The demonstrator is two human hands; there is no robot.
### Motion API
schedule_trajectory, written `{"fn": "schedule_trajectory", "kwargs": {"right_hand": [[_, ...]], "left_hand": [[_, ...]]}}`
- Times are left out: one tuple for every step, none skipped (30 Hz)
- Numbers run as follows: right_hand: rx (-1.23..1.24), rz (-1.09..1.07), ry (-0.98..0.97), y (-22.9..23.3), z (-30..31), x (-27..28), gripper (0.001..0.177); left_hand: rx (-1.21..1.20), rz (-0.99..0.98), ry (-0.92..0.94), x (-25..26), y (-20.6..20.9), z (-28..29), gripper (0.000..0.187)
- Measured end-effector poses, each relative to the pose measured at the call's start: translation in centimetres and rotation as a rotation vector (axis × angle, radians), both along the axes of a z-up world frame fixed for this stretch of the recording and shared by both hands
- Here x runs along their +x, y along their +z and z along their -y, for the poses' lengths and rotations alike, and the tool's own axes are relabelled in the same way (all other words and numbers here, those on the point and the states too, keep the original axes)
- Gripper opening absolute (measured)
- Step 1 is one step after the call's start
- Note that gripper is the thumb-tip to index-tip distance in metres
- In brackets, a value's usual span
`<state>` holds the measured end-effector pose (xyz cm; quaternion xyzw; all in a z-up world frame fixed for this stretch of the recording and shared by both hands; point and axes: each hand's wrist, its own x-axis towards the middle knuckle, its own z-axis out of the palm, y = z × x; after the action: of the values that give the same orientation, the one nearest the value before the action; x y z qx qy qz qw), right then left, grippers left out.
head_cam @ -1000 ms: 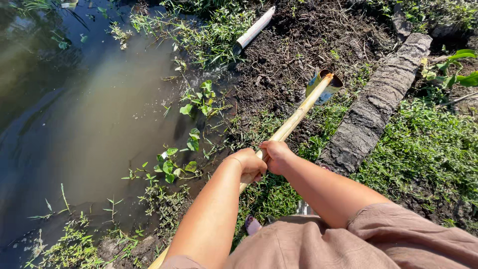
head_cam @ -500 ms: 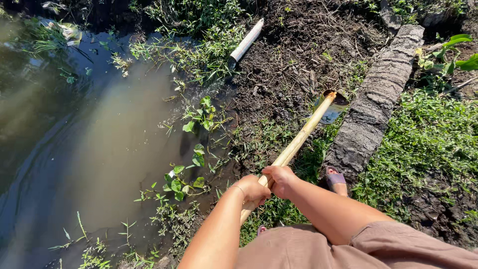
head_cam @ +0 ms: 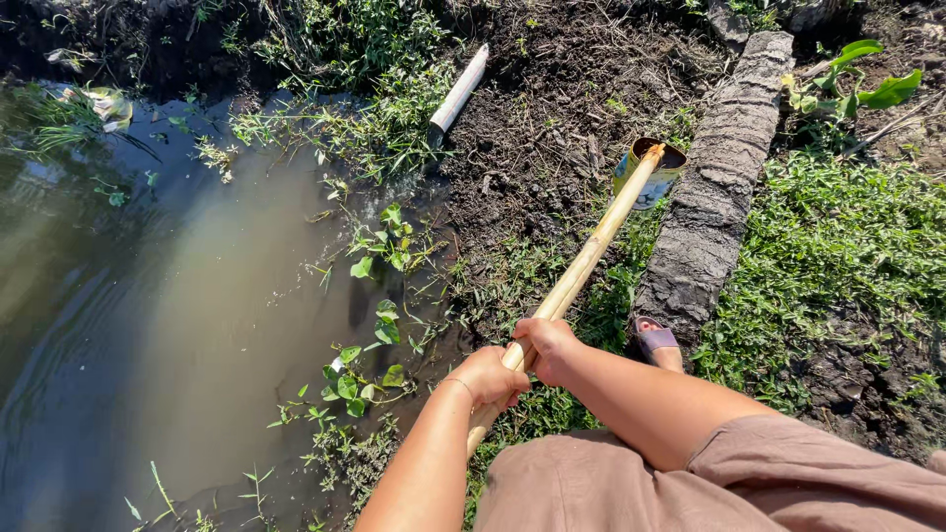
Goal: The person uses a long bamboo pole with an attached can to scoop water from a ditch and pour it onto the muddy ground and nearby plants.
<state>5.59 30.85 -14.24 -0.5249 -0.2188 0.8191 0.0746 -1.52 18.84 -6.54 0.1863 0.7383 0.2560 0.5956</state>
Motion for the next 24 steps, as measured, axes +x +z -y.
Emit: {"fn": "schedule_trajectory", "kwargs": {"right_hand": [[0.005,0.023,0.008,0.2,0.0,0.1,0.024],[0.005,0.022,0.008,0.4,0.1,0.1,0.024],[-0.002,0.007,0.018,0.6,0.1,0.1,0.024],[-0.009,-0.007,0.029,0.8,0.1,0.2,0.025],[-0.008,-0.008,0.032,1.0,0.1,0.3,0.025],[0.020,0.027,0.058,1.3,0.0,0.6,0.026],[0.048,0.060,0.084,1.5,0.1,0.7,0.027],[0.050,0.058,0.087,1.7,0.2,0.6,0.027],[0.048,0.072,0.103,1.7,0.3,0.6,0.028],[0.046,0.086,0.118,1.7,0.4,0.6,0.029],[0.046,0.086,0.121,1.6,0.5,0.6,0.029],[0.027,0.082,0.123,1.5,0.6,0.6,0.029],[0.007,0.078,0.126,1.4,0.8,0.6,0.029],[0.006,0.076,0.129,1.2,0.8,0.6,0.029],[0.006,0.076,0.132,1.1,0.9,0.6,0.029],[0.005,0.076,0.135,0.9,0.9,0.5,0.030],[0.004,0.076,0.137,0.7,0.9,0.5,0.030],[0.007,0.080,0.144,0.5,0.9,0.5,0.029],[0.011,0.084,0.150,0.3,1.0,0.4,0.029],[0.010,0.084,0.152,0.2,1.0,0.5,0.029],[0.014,0.078,0.148,0.1,1.0,0.5,0.029],[0.018,0.071,0.144,0.0,0.9,0.5,0.029],[0.019,0.071,0.145,-0.1,0.8,0.5,0.029],[0.018,0.064,0.150,-0.1,0.7,0.5,0.029]], "left_hand": [[0.000,-0.001,-0.001,0.3,0.2,0.0,0.022],[-0.005,-0.041,-0.018,0.6,0.4,0.0,0.021],[-0.008,-0.081,-0.034,0.8,0.6,0.0,0.020],[-0.006,-0.082,-0.034,0.9,0.8,0.0,0.020],[-0.013,-0.083,-0.040,1.0,0.9,-0.1,0.019],[-0.021,-0.084,-0.045,1.0,1.0,-0.1,0.018],[-0.020,-0.087,-0.042,1.0,1.0,0.1,0.018],[-0.027,-0.084,-0.053,1.0,1.0,0.2,0.018],[-0.035,-0.081,-0.064,1.1,0.8,0.4,0.018],[-0.035,-0.082,-0.061,1.2,0.6,0.5,0.018],[-0.020,-0.056,-0.028,1.2,0.4,0.6,0.017],[-0.005,-0.031,0.005,1.3,0.3,0.7,0.017],[-0.005,-0.032,0.009,1.2,0.3,0.9,0.017],[-0.013,-0.068,-0.043,1.1,0.3,1.0,0.015],[-0.022,-0.103,-0.096,1.0,0.4,1.1,0.014],[-0.023,-0.103,-0.093,1.0,0.5,1.1,0.014],[-0.047,-0.114,-0.101,1.0,0.6,1.1,0.014],[-0.070,-0.124,-0.109,1.0,0.6,1.1,0.014],[-0.071,-0.124,-0.107,1.1,0.6,1.1,0.014],[-0.074,-0.118,-0.101,1.1,0.6,1.2,0.014],[-0.077,-0.112,-0.094,1.1,0.6,1.1,0.015],[-0.077,-0.113,-0.093,1.2,0.6,1.0,0.015],[-0.079,-0.108,-0.080,1.3,0.6,0.9,0.013],[-0.080,-0.104,-0.066,1.4,0.5,0.9,0.012]]}}
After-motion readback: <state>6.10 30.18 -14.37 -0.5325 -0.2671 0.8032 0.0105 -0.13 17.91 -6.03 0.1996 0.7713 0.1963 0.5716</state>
